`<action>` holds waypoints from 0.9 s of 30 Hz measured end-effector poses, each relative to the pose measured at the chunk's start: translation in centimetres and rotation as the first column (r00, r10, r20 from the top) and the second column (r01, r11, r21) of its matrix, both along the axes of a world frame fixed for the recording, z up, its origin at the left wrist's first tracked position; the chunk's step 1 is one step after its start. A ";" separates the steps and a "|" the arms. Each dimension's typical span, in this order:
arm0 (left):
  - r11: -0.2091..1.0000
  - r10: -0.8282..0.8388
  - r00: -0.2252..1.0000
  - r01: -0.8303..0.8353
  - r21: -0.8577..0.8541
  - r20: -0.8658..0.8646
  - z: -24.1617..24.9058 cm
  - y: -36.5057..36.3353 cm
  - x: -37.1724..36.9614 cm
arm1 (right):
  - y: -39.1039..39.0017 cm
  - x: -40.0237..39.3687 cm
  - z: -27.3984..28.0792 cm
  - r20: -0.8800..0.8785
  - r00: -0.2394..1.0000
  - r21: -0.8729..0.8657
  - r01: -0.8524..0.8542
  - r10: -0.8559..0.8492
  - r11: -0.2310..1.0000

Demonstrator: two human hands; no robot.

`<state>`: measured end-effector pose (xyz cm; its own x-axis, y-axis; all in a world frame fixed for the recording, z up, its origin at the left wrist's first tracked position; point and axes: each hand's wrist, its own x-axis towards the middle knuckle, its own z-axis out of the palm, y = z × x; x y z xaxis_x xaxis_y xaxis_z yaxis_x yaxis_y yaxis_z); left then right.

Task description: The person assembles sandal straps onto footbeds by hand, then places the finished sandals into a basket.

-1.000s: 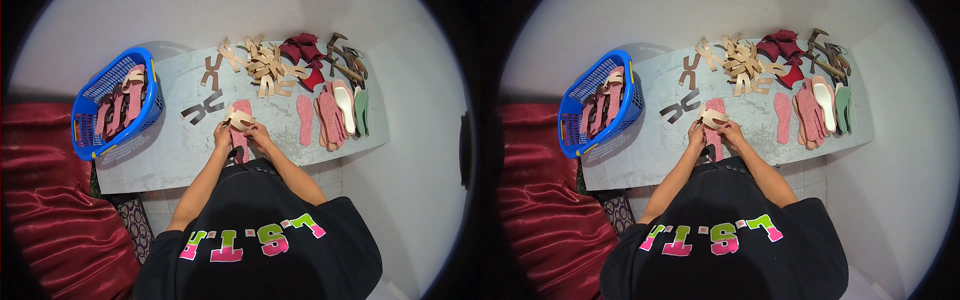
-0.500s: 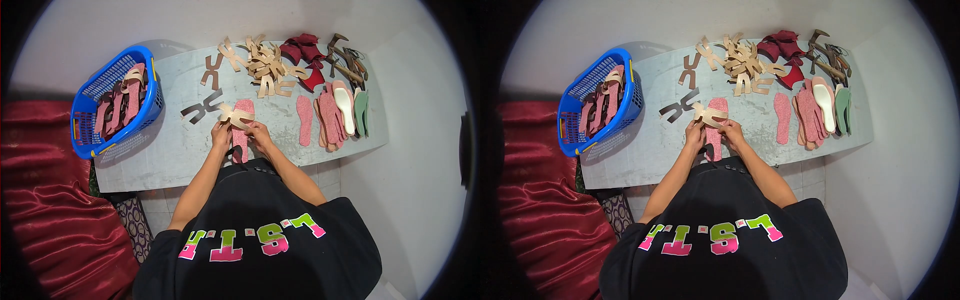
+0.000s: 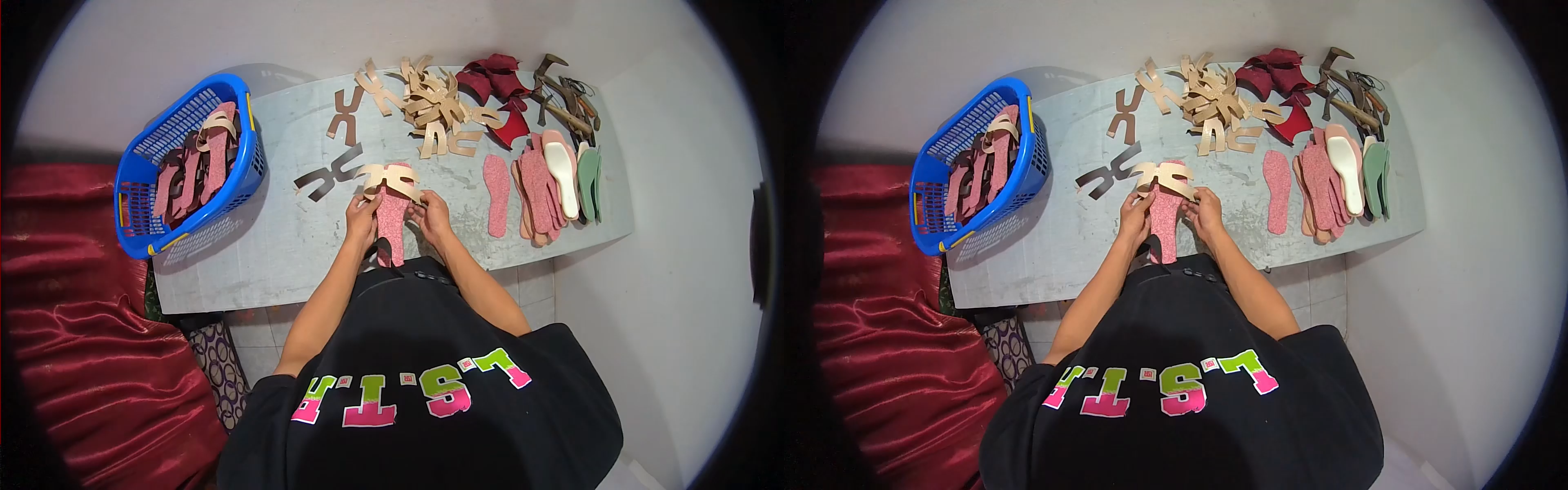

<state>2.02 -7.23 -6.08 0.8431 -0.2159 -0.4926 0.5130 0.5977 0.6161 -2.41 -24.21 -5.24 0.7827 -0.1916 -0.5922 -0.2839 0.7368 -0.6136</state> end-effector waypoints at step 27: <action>0.915 -0.154 0.988 0.155 0.373 -0.033 0.0 0.0 0.4 | 1.5 0.4 0.0 -0.060 0.991 -0.365 -0.132 0.119 0.922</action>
<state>2.39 -7.27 -6.06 0.8122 -0.1434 -0.5655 0.5829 0.2381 0.7769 -2.05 -22.69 -5.24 0.7938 -0.3025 -0.5277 -0.3865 0.4189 -0.8217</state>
